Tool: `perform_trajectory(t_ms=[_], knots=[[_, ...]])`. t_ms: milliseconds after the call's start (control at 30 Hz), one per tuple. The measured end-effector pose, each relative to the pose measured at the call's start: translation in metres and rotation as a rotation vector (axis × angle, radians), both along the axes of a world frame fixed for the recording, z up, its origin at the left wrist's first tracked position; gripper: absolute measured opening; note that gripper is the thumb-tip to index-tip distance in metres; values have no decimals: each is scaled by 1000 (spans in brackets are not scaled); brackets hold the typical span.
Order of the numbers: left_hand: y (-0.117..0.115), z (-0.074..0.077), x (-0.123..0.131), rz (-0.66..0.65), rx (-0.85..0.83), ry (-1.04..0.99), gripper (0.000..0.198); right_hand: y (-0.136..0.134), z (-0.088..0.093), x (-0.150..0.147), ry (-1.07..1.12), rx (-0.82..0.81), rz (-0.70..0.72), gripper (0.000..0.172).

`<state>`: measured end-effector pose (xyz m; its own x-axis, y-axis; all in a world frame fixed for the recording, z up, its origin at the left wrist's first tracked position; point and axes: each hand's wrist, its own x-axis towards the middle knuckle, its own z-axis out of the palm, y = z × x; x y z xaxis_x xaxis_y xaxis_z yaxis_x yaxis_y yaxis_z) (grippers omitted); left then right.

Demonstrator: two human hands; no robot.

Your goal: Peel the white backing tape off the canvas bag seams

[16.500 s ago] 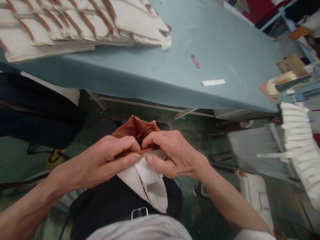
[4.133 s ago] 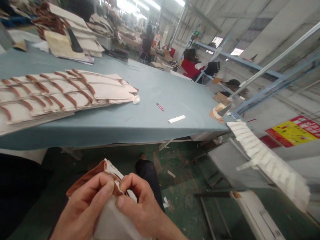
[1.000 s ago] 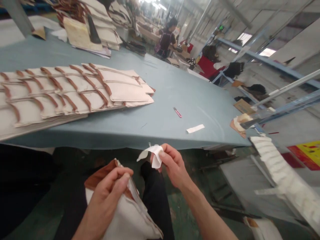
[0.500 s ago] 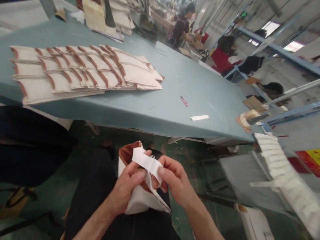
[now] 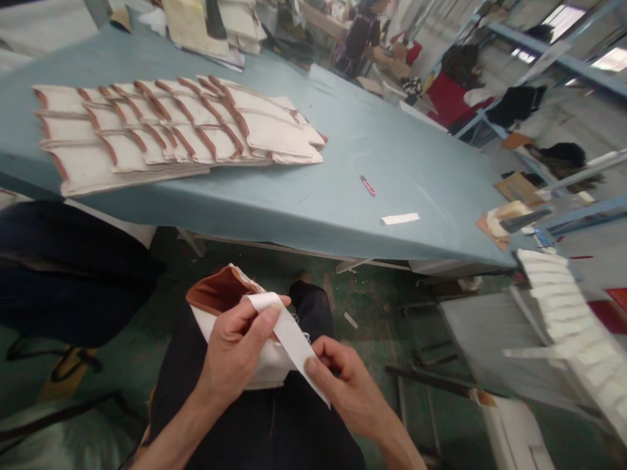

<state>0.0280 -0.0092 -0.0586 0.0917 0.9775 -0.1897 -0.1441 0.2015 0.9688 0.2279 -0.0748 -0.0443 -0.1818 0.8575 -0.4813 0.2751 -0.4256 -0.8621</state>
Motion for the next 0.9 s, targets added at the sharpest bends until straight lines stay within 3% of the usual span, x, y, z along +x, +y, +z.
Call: perform_trajectory(t_ms=[200, 533, 900], knots=[[-4, 10, -14, -38, 97, 261, 39, -11, -17, 0, 28, -47, -15, 54], [-2, 20, -19, 4, 217, 350, 28, -23, -33, 4, -4, -77, -10, 54], [4, 15, -23, 62, 61, 297, 36, -34, -25, 8, 92, -159, -26, 58]])
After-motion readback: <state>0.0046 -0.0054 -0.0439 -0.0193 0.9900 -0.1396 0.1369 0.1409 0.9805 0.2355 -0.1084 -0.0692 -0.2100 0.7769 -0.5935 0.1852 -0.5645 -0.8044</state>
